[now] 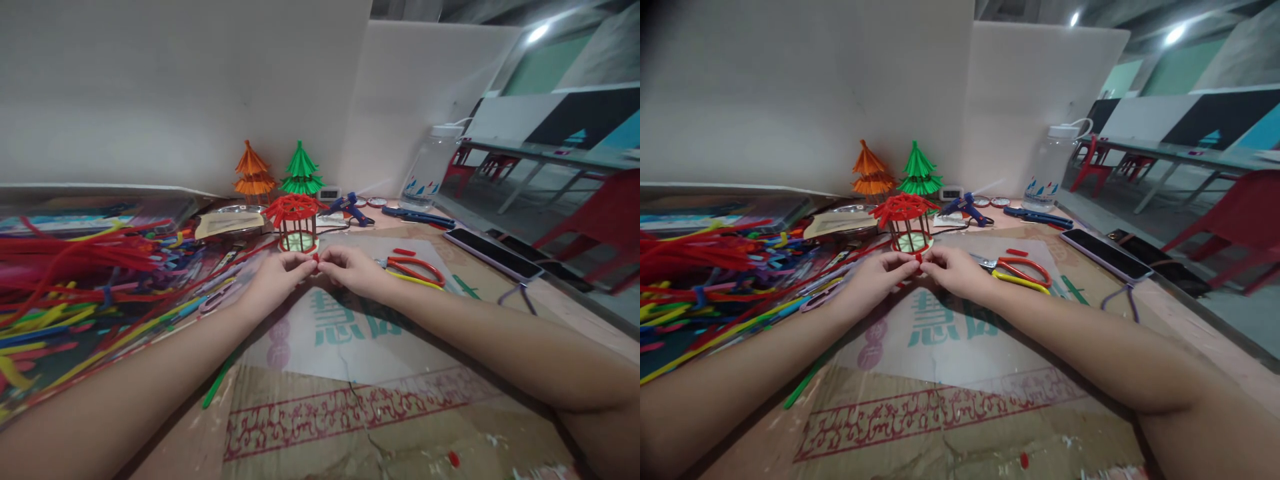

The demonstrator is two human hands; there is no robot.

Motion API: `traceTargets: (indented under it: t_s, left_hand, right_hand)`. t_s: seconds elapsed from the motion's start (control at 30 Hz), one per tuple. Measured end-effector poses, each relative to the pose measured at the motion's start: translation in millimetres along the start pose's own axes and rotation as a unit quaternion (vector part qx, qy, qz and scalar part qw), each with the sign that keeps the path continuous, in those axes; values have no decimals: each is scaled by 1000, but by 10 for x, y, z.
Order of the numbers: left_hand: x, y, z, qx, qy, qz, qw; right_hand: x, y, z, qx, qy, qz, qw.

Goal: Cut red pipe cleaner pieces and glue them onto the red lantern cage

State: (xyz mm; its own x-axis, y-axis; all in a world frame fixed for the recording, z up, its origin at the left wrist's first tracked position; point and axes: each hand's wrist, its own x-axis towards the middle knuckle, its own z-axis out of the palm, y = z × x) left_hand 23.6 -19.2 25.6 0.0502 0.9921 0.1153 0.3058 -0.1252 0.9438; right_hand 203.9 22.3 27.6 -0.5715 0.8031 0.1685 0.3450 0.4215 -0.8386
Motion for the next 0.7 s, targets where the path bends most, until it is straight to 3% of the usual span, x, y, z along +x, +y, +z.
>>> traceTargets:
  t_s: [0.47,0.7]
  left_hand:
    - [9,-29,8,-6,-11,14,1000]
    - [26,-59,-71,12,26,9,1000]
  right_hand:
    - [-16,28,-5,-73,14,-41,996]
    - [15,-268,-338,-96,26,-50,994]
